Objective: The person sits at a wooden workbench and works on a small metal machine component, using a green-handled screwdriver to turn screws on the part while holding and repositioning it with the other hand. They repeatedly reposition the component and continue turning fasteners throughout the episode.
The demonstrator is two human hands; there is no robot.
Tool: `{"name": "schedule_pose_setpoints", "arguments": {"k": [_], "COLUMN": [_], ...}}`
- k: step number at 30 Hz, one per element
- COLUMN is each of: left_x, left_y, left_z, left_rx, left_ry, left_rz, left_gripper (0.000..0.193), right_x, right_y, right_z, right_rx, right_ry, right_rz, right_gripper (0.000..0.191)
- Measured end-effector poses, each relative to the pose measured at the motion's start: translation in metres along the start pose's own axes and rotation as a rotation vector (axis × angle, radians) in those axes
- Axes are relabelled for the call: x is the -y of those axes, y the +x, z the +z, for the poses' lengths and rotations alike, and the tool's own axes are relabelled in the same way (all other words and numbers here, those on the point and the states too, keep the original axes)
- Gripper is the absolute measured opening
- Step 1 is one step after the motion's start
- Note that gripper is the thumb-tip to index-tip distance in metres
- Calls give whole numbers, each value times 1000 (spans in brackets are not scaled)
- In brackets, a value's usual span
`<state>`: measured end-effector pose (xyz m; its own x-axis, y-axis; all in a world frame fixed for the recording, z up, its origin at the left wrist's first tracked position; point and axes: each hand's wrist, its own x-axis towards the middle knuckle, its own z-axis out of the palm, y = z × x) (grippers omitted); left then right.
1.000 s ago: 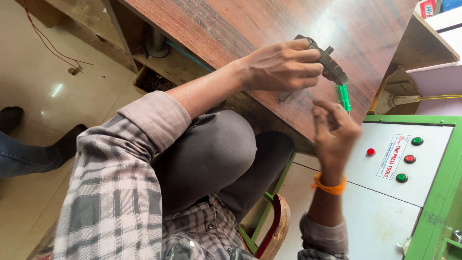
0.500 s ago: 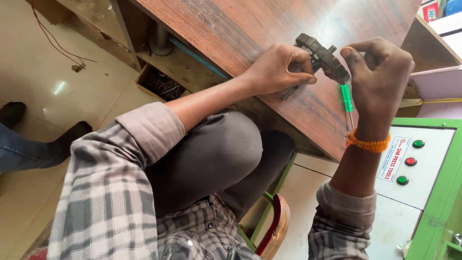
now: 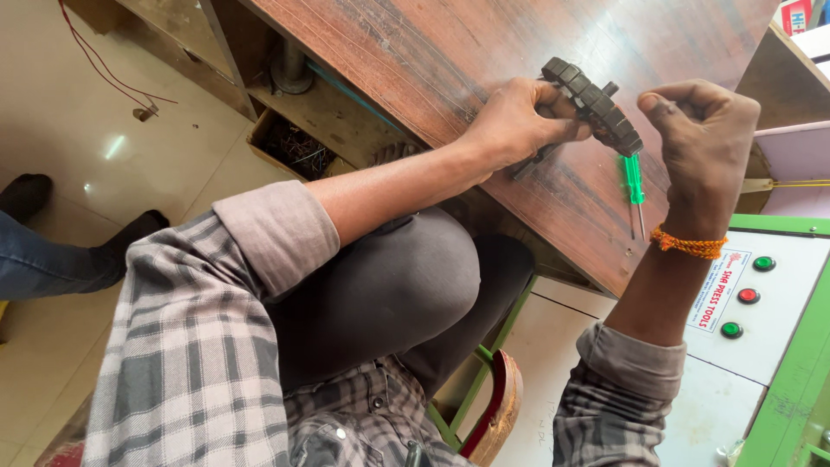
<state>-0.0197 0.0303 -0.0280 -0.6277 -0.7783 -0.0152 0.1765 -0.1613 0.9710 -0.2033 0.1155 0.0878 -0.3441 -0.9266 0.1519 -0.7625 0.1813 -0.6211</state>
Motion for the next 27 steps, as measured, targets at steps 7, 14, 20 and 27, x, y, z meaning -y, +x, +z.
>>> {"name": "schedule_pose_setpoints", "arguments": {"k": [7, 14, 20, 27], "left_x": [-23, -68, -47, -41], "left_y": [-24, 8, 36, 35], "left_z": [-8, -27, -48, -45], "left_rx": [-152, 143, 418, 352], "left_ry": [332, 882, 737, 624], "left_rz": [239, 1271, 1067, 1018], "left_gripper": [24, 56, 36, 32], "right_x": [-6, 47, 84, 97], "right_y": [-3, -30, -64, -87], "right_z": [-9, -20, -27, -12], "right_rx": [-98, -228, -192, 59], "right_ry": [11, 235, 267, 74], "right_rz": [44, 226, 203, 66], "right_gripper": [10, 10, 9, 5]}}
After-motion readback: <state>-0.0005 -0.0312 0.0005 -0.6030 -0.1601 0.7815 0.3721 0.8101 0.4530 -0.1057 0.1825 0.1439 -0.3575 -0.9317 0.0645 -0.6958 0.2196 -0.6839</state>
